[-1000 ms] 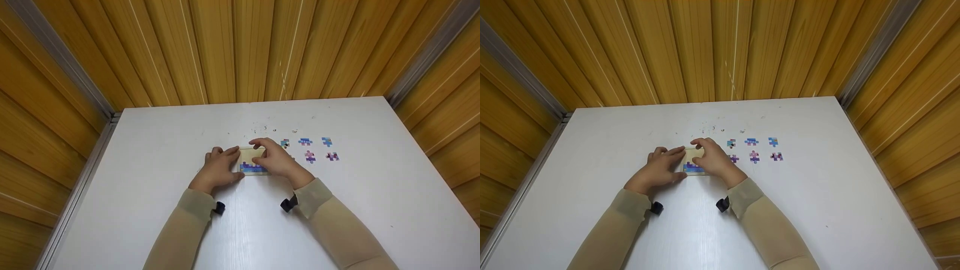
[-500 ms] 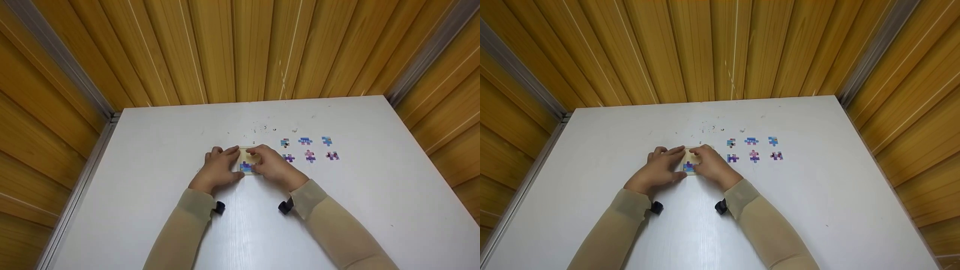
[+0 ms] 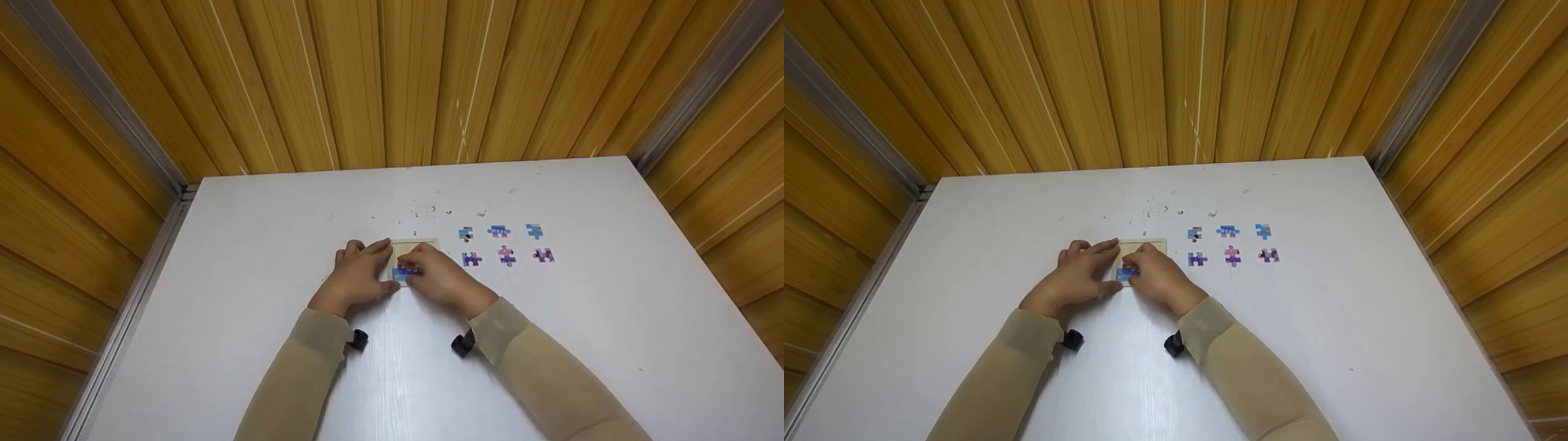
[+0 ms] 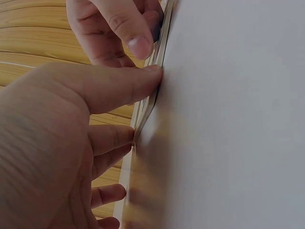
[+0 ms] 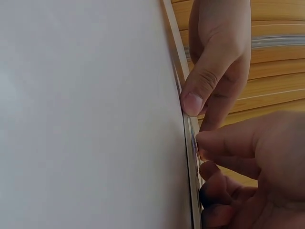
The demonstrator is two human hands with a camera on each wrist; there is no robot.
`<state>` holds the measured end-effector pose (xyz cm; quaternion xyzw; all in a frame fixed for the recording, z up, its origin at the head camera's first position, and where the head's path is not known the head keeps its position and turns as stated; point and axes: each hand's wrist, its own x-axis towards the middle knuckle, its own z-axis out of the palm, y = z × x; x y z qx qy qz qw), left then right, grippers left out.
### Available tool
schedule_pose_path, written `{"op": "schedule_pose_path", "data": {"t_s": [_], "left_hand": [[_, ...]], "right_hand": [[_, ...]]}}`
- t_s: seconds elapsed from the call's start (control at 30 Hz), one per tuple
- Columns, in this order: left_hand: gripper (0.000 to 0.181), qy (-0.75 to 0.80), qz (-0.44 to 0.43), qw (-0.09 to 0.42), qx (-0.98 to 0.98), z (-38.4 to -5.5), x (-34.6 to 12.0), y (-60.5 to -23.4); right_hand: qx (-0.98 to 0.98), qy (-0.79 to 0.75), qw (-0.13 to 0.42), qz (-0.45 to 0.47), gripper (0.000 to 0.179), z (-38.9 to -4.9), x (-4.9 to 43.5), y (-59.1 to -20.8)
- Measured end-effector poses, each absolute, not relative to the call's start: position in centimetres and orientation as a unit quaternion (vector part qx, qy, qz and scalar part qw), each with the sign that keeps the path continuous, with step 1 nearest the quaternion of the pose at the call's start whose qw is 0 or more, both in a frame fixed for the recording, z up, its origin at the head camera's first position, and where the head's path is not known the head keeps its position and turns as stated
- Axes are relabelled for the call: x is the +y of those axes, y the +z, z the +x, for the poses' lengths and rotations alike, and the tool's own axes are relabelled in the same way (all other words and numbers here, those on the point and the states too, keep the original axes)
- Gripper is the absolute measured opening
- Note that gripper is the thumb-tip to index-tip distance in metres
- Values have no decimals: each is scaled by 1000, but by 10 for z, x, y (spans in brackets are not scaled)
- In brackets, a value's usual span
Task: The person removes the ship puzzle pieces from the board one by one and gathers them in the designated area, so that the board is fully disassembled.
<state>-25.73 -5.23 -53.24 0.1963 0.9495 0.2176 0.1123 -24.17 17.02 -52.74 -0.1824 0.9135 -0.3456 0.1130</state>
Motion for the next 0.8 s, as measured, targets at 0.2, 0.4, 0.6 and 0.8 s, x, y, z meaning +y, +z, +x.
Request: {"op": "schedule_pose_path", "data": {"t_s": [0.2,0.4,0.6,0.8], "left_hand": [[87,221,195,112,949,-257,-52,-534],[87,218,196,113,949,-257,-53,-535],[87,219,200,114,948,-257,-53,-533],[87,215,202,117,948,-258,-53,-532]], "right_hand": [[920,-327,112,-186,47,-238,166,-528],[919,-336,109,-177,42,-237,164,-527],[918,-344,104,-168,40,-239,162,-529],[918,-346,98,-168,39,-240,162,-529]]}}
